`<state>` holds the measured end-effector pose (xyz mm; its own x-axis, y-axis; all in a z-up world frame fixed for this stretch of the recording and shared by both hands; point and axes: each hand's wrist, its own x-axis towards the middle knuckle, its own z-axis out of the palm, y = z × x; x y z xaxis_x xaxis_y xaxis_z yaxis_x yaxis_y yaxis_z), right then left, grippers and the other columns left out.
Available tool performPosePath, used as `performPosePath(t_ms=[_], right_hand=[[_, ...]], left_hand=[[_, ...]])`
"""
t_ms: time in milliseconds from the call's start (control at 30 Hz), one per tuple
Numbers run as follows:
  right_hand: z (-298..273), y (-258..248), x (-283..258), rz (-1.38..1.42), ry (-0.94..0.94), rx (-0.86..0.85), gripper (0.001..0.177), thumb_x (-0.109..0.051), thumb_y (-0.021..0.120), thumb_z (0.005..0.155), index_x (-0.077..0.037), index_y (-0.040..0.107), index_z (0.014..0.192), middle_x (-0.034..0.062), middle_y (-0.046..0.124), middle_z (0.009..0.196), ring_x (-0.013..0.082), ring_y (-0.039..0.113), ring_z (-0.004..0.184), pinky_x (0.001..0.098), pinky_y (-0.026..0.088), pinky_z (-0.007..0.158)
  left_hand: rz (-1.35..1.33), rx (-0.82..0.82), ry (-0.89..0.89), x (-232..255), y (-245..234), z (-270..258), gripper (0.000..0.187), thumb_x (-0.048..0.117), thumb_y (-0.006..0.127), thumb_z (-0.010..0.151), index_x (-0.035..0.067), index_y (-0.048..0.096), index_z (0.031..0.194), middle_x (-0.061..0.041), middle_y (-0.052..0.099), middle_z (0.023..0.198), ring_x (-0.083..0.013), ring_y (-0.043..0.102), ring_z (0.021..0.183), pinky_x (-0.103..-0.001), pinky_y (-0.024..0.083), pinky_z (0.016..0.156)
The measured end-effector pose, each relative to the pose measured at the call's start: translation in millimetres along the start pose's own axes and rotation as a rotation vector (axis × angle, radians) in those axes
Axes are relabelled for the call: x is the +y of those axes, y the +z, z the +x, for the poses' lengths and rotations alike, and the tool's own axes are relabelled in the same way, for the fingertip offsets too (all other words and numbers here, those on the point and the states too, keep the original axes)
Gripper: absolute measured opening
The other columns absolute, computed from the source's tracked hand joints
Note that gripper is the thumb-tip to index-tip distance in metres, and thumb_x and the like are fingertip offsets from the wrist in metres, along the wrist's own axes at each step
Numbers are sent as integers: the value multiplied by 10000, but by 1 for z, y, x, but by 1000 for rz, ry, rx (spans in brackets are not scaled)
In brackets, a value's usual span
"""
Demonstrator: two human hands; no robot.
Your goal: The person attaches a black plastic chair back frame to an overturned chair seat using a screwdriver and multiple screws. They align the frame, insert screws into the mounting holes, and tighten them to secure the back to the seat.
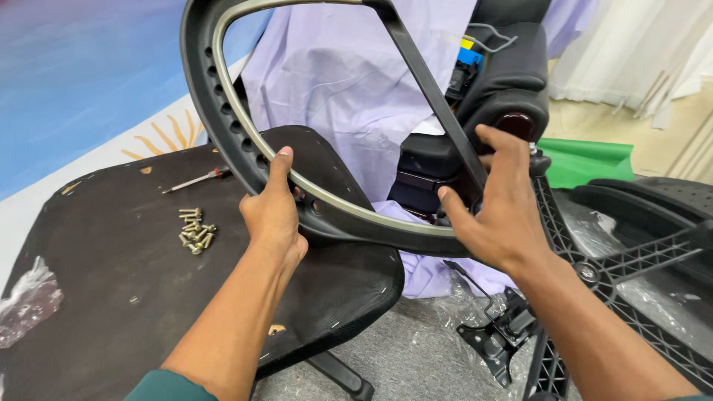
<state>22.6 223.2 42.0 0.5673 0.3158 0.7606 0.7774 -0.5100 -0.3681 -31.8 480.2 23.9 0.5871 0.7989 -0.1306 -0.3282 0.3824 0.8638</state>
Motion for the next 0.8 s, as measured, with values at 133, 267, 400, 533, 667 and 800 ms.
performPosePath(t_ms=[133,267,400,533,667,800], right_hand=[[18,17,1,157,297,-137,673,-173,754,846,15,456,1420,53,709,939,192,694,775,341,525,740],[32,28,-4,472,534,-352,565,-145,765,823,-6,637,1355,7,643,768,81,535,603,263,433,543],[39,35,-18,738,667,-509,439,-168,735,826,-2,635,1220,2,513,596,75,428,409,249,328,373],[44,44,-36,834,720,-568,289,-191,736,824,-30,614,1031,6,477,521,80,391,337,252,292,319],[47,53,-52,843,726,-618,264,-203,757,832,-13,585,893,3,480,532,74,386,343,259,306,312],[49,66,-73,915,652,-608,188,-80,720,749,-11,591,867,39,509,542,110,434,372,282,335,341]], left_hand=[[-36,47,5,6,-18,4,322,309,830,789,58,677,919,-8,614,736,-114,531,614,-336,486,538],[-22,62,-13,17,-35,9,347,325,826,772,65,678,948,-19,617,759,-137,544,622,-370,493,537],[10,36,32,30,-54,14,365,334,837,788,80,676,996,-12,663,873,-113,606,737,-315,575,686],[58,40,6,38,-72,18,405,367,815,816,63,668,1040,-51,639,921,-137,609,796,-366,569,709],[53,4,12,44,-94,25,437,410,798,826,69,653,1059,-83,638,944,-169,606,824,-404,544,697],[200,136,30,51,-114,39,502,446,758,916,61,523,1138,-84,594,1069,-154,576,933,-425,497,766]])
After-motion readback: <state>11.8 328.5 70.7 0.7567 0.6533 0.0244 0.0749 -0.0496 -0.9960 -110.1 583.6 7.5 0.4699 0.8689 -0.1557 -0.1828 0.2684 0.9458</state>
